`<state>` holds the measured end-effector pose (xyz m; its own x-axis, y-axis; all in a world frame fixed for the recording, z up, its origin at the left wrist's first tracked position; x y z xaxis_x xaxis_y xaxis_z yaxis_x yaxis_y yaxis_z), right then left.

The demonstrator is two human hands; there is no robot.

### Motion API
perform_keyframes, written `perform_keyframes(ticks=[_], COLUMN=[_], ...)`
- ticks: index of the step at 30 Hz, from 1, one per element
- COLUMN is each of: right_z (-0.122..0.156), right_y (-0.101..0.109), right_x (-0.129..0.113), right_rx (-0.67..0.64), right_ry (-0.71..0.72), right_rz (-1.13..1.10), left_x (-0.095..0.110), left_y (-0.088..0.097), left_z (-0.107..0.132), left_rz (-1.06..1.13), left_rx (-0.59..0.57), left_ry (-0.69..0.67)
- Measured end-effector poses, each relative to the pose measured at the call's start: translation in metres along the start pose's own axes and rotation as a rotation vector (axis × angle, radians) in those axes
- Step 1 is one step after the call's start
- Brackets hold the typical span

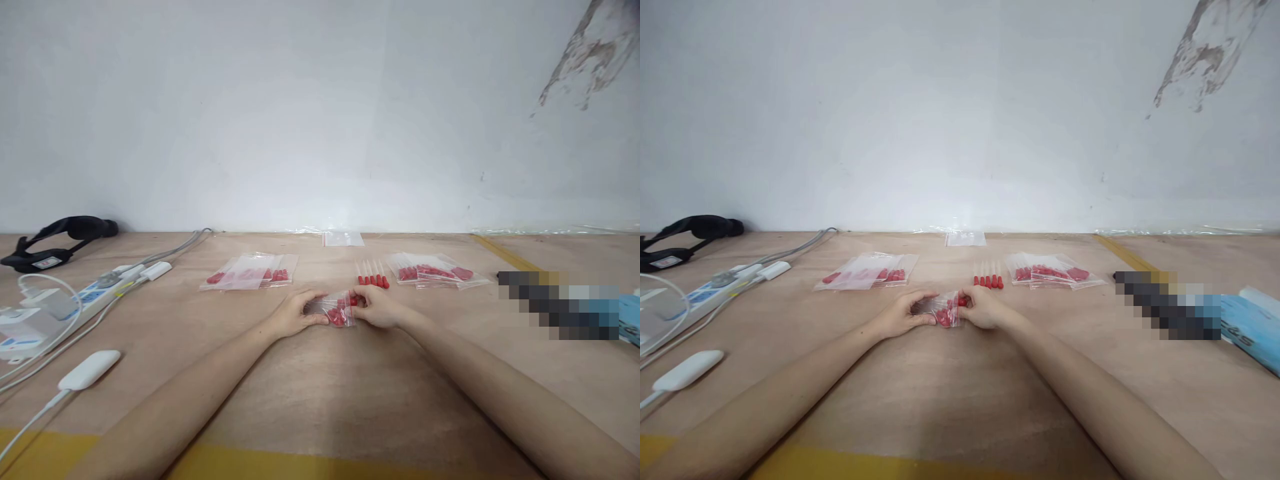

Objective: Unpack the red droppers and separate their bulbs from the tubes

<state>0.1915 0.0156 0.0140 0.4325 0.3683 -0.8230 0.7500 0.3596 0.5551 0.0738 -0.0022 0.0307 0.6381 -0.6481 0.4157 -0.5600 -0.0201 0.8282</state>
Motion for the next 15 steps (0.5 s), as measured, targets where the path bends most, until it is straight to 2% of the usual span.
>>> perform_keyframes(ticks=[5,8,15], right_z=[0.001,0.003,0.009], right_y=[-0.012,-0.011,0.003], right_x=[0.007,0.009,0.024], right_rx=[-0.114,-0.144,-0.009], right_ry=[-0.088,-0.149,-0.351], right_rz=[-0.229,-0.336,-0.685], left_x=[-0.002,-0.004,-0.001], left_y=[-0.001,-0.002,0.001], left_z=[0.0,0.001,0.0], left_rz=[-0.019,-0.017,-0.022], left_rx=[0.007,-0.001,0.019], left_ry=[-0.008,0.002,-0.018])
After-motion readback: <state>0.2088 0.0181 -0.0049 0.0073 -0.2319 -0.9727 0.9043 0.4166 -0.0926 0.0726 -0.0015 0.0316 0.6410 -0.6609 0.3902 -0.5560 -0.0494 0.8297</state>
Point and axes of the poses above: each hand's wrist, its own z-axis away from the middle knuckle, its own y-axis out of the back of the hand, x = y × z, the point moved 10 cm from there along -z, towards the middle knuckle, and after that the axes turned 8 degrees about -z, right-handed, at the moved point
